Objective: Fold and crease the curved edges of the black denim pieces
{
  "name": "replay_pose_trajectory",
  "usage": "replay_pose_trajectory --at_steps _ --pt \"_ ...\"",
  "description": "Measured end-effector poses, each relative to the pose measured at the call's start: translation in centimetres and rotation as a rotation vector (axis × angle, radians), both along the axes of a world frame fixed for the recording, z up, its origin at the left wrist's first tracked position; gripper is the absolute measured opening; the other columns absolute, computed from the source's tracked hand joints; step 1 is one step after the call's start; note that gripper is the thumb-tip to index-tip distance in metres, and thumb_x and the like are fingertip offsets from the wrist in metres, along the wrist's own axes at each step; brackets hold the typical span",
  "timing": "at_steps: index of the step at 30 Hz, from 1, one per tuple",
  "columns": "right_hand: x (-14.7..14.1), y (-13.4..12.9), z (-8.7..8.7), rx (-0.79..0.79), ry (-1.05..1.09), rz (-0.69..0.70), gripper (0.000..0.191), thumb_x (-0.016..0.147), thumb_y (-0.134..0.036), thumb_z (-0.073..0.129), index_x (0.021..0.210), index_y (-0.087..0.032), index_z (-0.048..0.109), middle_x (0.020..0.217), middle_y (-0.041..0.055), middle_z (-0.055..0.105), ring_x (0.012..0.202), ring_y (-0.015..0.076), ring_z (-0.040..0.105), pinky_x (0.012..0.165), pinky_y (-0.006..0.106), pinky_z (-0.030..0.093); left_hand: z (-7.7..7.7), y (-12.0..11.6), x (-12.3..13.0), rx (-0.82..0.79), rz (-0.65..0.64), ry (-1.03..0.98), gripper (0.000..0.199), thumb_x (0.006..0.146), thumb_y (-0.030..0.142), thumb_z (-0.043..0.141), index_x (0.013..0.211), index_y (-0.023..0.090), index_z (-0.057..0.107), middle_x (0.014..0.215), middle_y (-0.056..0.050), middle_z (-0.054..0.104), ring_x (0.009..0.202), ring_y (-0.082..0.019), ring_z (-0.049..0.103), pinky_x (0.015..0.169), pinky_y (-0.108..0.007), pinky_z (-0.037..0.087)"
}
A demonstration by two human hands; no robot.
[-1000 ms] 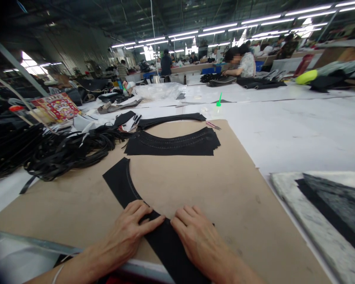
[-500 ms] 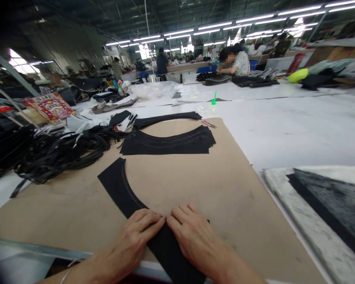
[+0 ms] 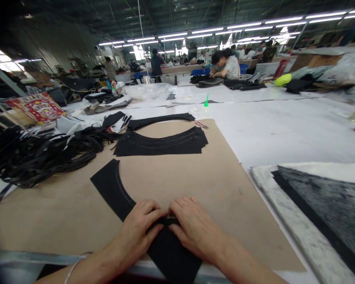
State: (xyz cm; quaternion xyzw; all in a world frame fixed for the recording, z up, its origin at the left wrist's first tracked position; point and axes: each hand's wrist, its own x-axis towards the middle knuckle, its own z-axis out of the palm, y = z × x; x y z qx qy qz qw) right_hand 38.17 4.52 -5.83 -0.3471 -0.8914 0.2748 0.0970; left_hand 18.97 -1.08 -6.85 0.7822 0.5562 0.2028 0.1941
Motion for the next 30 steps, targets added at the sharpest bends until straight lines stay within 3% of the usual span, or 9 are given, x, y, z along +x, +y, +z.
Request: replay_pose_trajectory --at_steps 9,17,21,26,30 --pt "0.6 0.8 -0.3 -0.101 -0.027 -0.04 0.011 0.079 -0.013 0.065 0.08 -0.021 0.058 0.09 -0.0006 0.057 0.086 0.0174 0.052 0.077 0.031 0.038 0.7 0.9 1.4 -0.122 -0.017 -0.05 0.037 0.078 -0.004 0.046 0.094 0.021 0.068 0.088 -0.003 0.061 0.089 -0.018 0.056 0.081 -0.028 0.048" --pt "1.6 1.0 -0.4 -0.225 0.083 0.015 0.015 0.085 -0.008 0.055 0.089 -0.021 0.06 0.092 -0.0006 0.057 0.088 0.0149 0.054 0.08 0.027 0.04 0.1 -0.1 1.9 -0.052 -0.044 -0.043 0.034 0.087 0.002 0.041 0.1 0.02 0.067 0.093 -0.005 0.059 0.09 -0.019 0.053 0.081 -0.031 0.047" --pt "2.2 1.0 -0.5 -0.173 0.104 0.076 0.015 0.089 -0.008 0.051 0.09 -0.021 0.059 0.093 -0.0002 0.055 0.088 0.0145 0.054 0.078 0.026 0.041 -0.3 -0.6 1.9 -0.022 -0.072 -0.03 0.033 0.087 0.003 0.039 0.1 0.018 0.065 0.092 -0.006 0.058 0.089 -0.02 0.052 0.08 -0.033 0.049" --pt "3.1 0.8 -0.7 -0.106 0.111 0.128 0.016 0.093 -0.01 0.048 0.093 -0.02 0.06 0.093 0.0014 0.055 0.089 0.0152 0.053 0.078 0.027 0.042 -0.8 -1.7 2.0 0.015 -0.112 -0.001 0.043 0.086 0.002 0.037 0.122 0.014 0.057 0.1 -0.01 0.056 0.094 -0.024 0.049 0.084 -0.04 0.05" --pt "3.7 0.9 -0.6 -0.028 0.11 0.174 0.016 0.093 -0.01 0.048 0.095 -0.02 0.06 0.094 0.0026 0.056 0.09 0.0166 0.052 0.079 0.028 0.041 -1.0 -1.9 1.9 0.015 -0.127 0.006 0.046 0.087 0.002 0.034 0.126 0.014 0.055 0.1 -0.011 0.056 0.095 -0.025 0.048 0.085 -0.042 0.05"
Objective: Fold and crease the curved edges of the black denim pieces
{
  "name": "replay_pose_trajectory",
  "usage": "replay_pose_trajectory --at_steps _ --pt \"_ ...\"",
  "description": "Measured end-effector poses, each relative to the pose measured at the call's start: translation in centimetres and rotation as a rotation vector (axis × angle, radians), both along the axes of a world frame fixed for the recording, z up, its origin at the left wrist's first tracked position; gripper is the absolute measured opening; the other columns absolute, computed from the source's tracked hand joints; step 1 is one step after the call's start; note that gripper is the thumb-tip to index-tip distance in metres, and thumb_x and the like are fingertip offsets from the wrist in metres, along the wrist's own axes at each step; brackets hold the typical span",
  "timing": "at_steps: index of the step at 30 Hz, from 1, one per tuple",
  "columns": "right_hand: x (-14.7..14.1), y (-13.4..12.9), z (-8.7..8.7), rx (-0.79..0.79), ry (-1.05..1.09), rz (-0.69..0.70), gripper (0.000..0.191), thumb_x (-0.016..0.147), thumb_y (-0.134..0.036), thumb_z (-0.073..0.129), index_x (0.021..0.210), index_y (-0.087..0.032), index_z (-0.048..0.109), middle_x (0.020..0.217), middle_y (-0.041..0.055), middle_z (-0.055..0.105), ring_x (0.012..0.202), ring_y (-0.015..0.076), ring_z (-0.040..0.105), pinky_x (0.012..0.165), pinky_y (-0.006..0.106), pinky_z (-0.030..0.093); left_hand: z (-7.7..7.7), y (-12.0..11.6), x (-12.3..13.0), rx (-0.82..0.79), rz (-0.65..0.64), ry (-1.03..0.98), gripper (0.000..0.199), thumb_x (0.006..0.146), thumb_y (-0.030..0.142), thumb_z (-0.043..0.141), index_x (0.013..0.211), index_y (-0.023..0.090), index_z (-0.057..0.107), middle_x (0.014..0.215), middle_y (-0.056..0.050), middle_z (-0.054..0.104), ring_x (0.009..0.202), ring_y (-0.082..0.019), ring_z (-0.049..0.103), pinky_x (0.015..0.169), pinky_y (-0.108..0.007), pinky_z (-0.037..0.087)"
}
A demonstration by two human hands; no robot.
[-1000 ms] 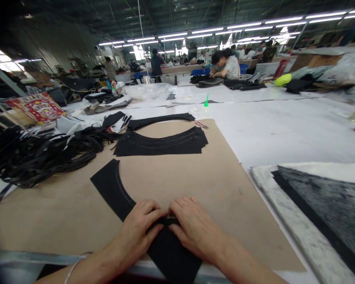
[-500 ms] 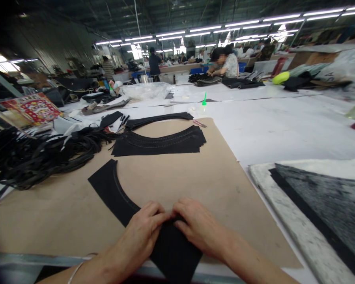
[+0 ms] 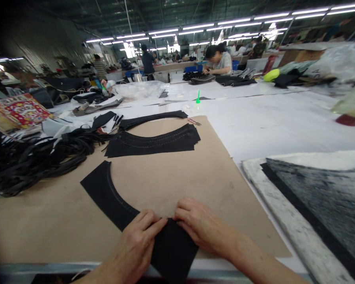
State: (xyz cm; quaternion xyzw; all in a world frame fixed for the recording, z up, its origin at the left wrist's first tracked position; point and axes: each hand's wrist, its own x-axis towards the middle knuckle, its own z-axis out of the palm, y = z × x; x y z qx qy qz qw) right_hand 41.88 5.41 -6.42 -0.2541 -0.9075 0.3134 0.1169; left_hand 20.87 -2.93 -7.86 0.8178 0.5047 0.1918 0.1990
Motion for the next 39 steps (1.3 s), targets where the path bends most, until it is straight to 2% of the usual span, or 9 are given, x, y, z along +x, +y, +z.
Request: replay_pose_trajectory --at_steps 8,13,16,19,23,29,34,39 --pt "0.9 0.4 -0.4 0.125 -0.045 0.035 0.013 0.093 -0.012 0.049 0.095 -0.021 0.059 0.095 0.0028 0.058 0.091 0.0175 0.051 0.082 0.031 0.04 0.1 0.8 0.2 0.003 -0.002 0.062 0.05 0.087 0.002 0.034 0.13 0.017 0.054 0.095 -0.009 0.056 0.091 -0.024 0.049 0.082 -0.041 0.052" --pt "1.3 0.4 -0.7 0.21 -0.018 0.054 0.015 0.096 -0.014 0.045 0.095 -0.02 0.059 0.094 0.0029 0.059 0.089 0.0166 0.051 0.082 0.031 0.038 0.0 0.6 0.4 0.1 -0.034 0.133 0.047 0.087 0.002 0.036 0.127 0.015 0.056 0.092 -0.009 0.056 0.087 -0.023 0.05 0.078 -0.04 0.053" --pt "1.6 0.3 -0.6 0.237 -0.039 0.064 0.019 0.098 -0.015 0.041 0.095 -0.02 0.06 0.093 0.0034 0.059 0.087 0.0167 0.051 0.079 0.031 0.038 -0.5 0.2 0.4 0.181 -0.057 0.18 0.054 0.082 -0.002 0.036 0.131 0.014 0.052 0.099 -0.011 0.057 0.091 -0.025 0.051 0.079 -0.042 0.054" --pt "1.8 0.2 -0.3 0.24 -0.075 0.061 0.02 0.097 -0.015 0.042 0.103 -0.02 0.06 0.094 0.0041 0.059 0.088 0.018 0.051 0.081 0.033 0.037 -0.8 0.1 0.5 0.222 -0.101 0.184 0.056 0.08 -0.004 0.036 0.132 0.011 0.049 0.114 -0.013 0.057 0.101 -0.026 0.05 0.086 -0.043 0.052" --pt "1.9 0.1 -0.1 0.239 -0.103 0.034 0.021 0.095 -0.015 0.046 0.111 -0.02 0.059 0.095 0.0047 0.059 0.091 0.0195 0.052 0.084 0.034 0.037 -0.5 0.4 0.6 0.179 -0.133 0.16 0.052 0.08 -0.005 0.037 0.128 0.011 0.051 0.11 -0.01 0.059 0.098 -0.024 0.051 0.089 -0.039 0.051" --pt "1.9 0.2 -0.3 0.265 -0.094 0.043 0.019 0.097 -0.018 0.043 0.095 -0.02 0.061 0.09 0.0034 0.059 0.086 0.0175 0.051 0.079 0.033 0.035 0.1 0.8 1.1 0.071 -0.105 0.198 0.052 0.081 -0.002 0.04 0.129 0.014 0.051 0.099 -0.007 0.059 0.09 -0.022 0.05 0.083 -0.038 0.051" --pt "2.5 0.0 -0.6 0.29 -0.079 0.044 0.024 0.099 -0.017 0.038 0.096 -0.019 0.062 0.089 0.0046 0.058 0.084 0.0179 0.049 0.079 0.033 0.035 0.3 0.9 1.6 0.087 -0.106 0.274 0.052 0.085 0.001 0.042 0.134 0.018 0.049 0.097 -0.008 0.058 0.088 -0.023 0.05 0.079 -0.039 0.051" --pt "3.2 -0.2 -0.7 0.302 -0.069 0.041 0.026 0.099 -0.017 0.036 0.098 -0.018 0.062 0.089 0.0049 0.058 0.084 0.0179 0.048 0.079 0.033 0.034 0.1 0.8 1.8 0.126 -0.108 0.332 0.056 0.083 -0.001 0.043 0.134 0.02 0.049 0.097 -0.008 0.058 0.086 -0.023 0.051 0.076 -0.04 0.051"
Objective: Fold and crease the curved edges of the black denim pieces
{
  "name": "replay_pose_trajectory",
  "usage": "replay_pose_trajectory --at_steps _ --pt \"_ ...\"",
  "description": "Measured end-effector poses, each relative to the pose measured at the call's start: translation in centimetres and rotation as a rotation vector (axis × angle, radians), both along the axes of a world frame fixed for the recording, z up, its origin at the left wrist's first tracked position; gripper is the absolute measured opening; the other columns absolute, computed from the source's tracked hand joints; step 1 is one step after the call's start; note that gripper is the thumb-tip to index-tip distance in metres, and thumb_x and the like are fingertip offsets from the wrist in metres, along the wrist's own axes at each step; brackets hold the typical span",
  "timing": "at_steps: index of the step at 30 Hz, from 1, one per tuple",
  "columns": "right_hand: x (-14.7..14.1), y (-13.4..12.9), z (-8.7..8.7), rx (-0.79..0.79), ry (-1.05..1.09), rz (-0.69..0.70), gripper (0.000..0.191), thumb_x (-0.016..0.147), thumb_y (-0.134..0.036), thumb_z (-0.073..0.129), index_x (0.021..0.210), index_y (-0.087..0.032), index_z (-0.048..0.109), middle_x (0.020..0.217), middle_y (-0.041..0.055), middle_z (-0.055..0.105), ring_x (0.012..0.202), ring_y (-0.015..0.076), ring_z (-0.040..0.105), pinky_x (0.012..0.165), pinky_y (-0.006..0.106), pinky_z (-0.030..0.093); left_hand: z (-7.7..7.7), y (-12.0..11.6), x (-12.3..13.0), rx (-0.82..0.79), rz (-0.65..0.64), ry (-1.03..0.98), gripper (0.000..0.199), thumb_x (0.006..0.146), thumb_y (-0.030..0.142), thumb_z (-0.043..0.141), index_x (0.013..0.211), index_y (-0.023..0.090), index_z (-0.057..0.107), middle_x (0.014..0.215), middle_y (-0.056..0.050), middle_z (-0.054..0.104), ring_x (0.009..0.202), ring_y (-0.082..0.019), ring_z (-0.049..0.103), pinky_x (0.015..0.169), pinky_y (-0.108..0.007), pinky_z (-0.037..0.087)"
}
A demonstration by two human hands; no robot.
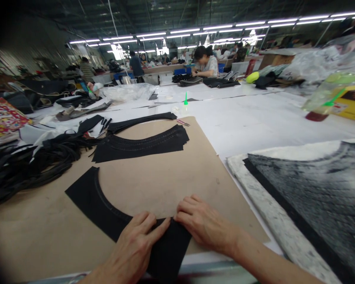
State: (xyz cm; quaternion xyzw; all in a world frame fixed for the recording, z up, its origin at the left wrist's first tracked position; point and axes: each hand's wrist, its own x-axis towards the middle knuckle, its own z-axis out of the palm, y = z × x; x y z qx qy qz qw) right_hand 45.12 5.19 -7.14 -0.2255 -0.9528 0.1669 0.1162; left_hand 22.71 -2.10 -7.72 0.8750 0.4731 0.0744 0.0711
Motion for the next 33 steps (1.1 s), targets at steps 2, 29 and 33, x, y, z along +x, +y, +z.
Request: replay_pose_trajectory --at_steps 2,29,33 --pt "0.2 0.0 0.0 0.019 -0.003 0.002 0.025 0.098 -0.016 0.037 0.101 -0.018 0.062 0.09 0.0053 0.058 0.084 0.0182 0.048 0.08 0.034 0.034 -0.2 0.0 0.1 0.028 0.012 -0.001 0.056 0.082 -0.001 0.042 0.133 0.02 0.05 0.098 -0.009 0.058 0.086 -0.024 0.052 0.075 -0.04 0.051" --pt "1.2 -1.1 0.5 0.011 0.029 -0.151 0.026 0.094 -0.014 0.044 0.114 -0.02 0.059 0.097 0.0066 0.06 0.089 0.0207 0.051 0.084 0.038 0.04 -0.5 0.6 2.0 0.011 -0.021 -0.018 0.059 0.08 -0.002 0.04 0.135 0.016 0.048 0.101 -0.01 0.059 0.091 -0.025 0.052 0.081 -0.043 0.051" --pt "1.2 -1.0 0.2 0.035 0.05 -0.163 0.024 0.095 -0.013 0.041 0.107 -0.019 0.062 0.094 0.0064 0.06 0.087 0.0202 0.052 0.082 0.037 0.04 -0.5 0.7 2.1 0.024 -0.02 0.026 0.06 0.078 -0.001 0.042 0.136 0.017 0.047 0.102 -0.009 0.059 0.091 -0.025 0.052 0.083 -0.041 0.05"
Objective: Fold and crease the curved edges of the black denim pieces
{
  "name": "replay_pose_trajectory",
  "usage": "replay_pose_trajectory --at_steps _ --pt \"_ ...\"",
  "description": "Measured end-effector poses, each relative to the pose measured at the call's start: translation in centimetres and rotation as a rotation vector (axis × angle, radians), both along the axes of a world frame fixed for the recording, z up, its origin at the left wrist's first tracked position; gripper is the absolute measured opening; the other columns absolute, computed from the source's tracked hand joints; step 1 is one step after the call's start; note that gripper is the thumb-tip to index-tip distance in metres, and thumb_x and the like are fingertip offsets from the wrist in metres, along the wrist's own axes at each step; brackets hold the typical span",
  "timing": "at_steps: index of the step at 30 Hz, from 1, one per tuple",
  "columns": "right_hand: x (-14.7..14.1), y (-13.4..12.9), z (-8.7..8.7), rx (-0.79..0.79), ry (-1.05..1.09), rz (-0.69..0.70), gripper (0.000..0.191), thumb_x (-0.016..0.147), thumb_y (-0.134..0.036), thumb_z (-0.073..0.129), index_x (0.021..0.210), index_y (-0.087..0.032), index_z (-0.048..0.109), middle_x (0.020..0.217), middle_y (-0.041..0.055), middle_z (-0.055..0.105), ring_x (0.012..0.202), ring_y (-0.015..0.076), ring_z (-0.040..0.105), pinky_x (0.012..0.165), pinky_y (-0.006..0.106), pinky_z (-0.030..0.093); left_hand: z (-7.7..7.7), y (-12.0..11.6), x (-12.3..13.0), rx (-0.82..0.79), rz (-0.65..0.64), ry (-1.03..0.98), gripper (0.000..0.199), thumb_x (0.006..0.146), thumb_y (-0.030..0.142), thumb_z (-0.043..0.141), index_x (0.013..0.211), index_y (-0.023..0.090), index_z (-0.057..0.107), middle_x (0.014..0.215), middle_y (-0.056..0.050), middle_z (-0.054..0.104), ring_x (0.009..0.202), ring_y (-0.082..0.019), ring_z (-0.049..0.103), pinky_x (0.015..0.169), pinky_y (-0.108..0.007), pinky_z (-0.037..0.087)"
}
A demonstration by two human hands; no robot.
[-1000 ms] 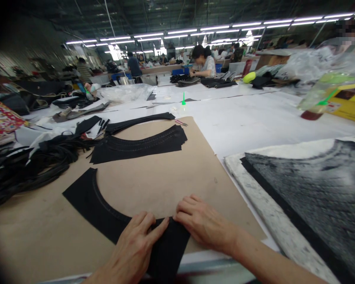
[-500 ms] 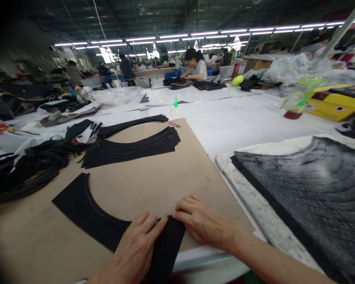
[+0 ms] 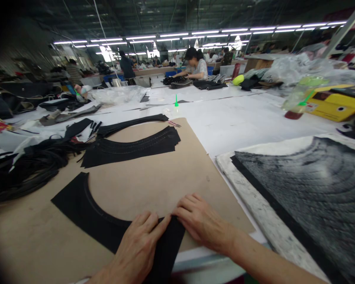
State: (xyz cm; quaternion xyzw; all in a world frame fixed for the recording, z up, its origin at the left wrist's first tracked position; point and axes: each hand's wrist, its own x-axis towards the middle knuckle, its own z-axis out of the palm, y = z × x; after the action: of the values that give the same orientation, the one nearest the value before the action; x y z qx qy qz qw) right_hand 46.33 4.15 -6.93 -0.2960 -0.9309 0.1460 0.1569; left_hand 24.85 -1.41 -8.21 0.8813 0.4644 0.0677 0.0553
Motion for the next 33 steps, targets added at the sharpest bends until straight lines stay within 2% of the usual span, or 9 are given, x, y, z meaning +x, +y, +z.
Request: replay_pose_trajectory --at_steps 5,15,20,23,25,27,30,33 --pt "0.3 -0.2 0.0 -0.003 0.019 -0.022 0.024 0.094 -0.011 0.041 0.105 -0.018 0.062 0.093 0.007 0.061 0.087 0.0203 0.053 0.082 0.037 0.042 0.2 0.0 0.4 0.027 -0.003 0.058 0.062 0.079 0.0 0.046 0.138 0.019 0.045 0.102 -0.008 0.06 0.09 -0.024 0.052 0.08 -0.039 0.048" --pt "0.5 -0.7 -0.1 -0.045 0.046 -0.072 0.022 0.095 -0.012 0.041 0.106 -0.018 0.059 0.096 0.0078 0.06 0.09 0.0215 0.054 0.084 0.039 0.043 0.7 -0.2 1.4 0.06 -0.016 0.117 0.058 0.083 0.004 0.046 0.14 0.015 0.042 0.105 -0.01 0.061 0.092 -0.026 0.054 0.08 -0.041 0.047" --pt "0.6 -0.7 -0.4 -0.097 0.048 -0.093 0.022 0.093 -0.011 0.041 0.107 -0.018 0.058 0.1 0.0089 0.059 0.094 0.0231 0.053 0.087 0.042 0.043 1.0 -0.1 1.9 0.023 0.005 0.104 0.057 0.086 0.005 0.045 0.141 0.021 0.042 0.102 -0.009 0.06 0.092 -0.027 0.055 0.08 -0.042 0.047" --pt "0.7 -0.8 -0.4 -0.147 0.109 -0.124 0.025 0.094 -0.011 0.039 0.109 -0.019 0.057 0.1 0.0084 0.059 0.095 0.0215 0.054 0.088 0.04 0.044 1.2 -0.1 1.4 -0.03 0.013 0.028 0.065 0.082 0.002 0.043 0.143 0.025 0.038 0.103 -0.008 0.06 0.091 -0.027 0.054 0.08 -0.043 0.048" --pt "0.6 -1.0 -0.4 -0.166 0.155 -0.145 0.029 0.094 -0.01 0.037 0.116 -0.02 0.055 0.104 0.0083 0.059 0.097 0.0204 0.054 0.09 0.037 0.044 1.1 -0.2 0.6 -0.08 0.031 -0.085 0.067 0.08 0.0 0.041 0.143 0.021 0.036 0.106 -0.009 0.059 0.093 -0.026 0.053 0.082 -0.044 0.048" --pt "0.4 -1.3 -0.4 -0.152 0.17 -0.149 0.035 0.094 -0.009 0.036 0.123 -0.02 0.051 0.109 0.0088 0.058 0.1 0.02 0.053 0.091 0.036 0.044 0.9 -0.4 -0.1 -0.111 0.054 -0.208 0.059 0.082 0.0 0.037 0.139 0.015 0.042 0.108 -0.011 0.059 0.096 -0.025 0.052 0.086 -0.043 0.047" --pt "-0.3 -2.0 -0.3 -0.098 0.107 -0.096 0.043 0.09 -0.005 0.036 0.128 -0.019 0.05 0.111 0.0094 0.057 0.099 0.0213 0.053 0.09 0.039 0.044 0.4 -0.7 -0.8 -0.094 0.066 -0.295 0.048 0.085 0.001 0.034 0.127 0.013 0.052 0.107 -0.011 0.06 0.095 -0.025 0.052 0.085 -0.042 0.048" --pt "-1.1 -2.6 -0.5 -0.032 0.009 -0.044 0.051 0.083 -0.001 0.038 0.129 -0.018 0.052 0.106 0.0098 0.059 0.094 0.0232 0.053 0.085 0.042 0.045 -0.1 -1.0 -0.7 -0.034 0.033 -0.274 0.047 0.082 0.001 0.037 0.124 0.012 0.055 0.102 -0.011 0.06 0.091 -0.026 0.052 0.079 -0.042 0.049"
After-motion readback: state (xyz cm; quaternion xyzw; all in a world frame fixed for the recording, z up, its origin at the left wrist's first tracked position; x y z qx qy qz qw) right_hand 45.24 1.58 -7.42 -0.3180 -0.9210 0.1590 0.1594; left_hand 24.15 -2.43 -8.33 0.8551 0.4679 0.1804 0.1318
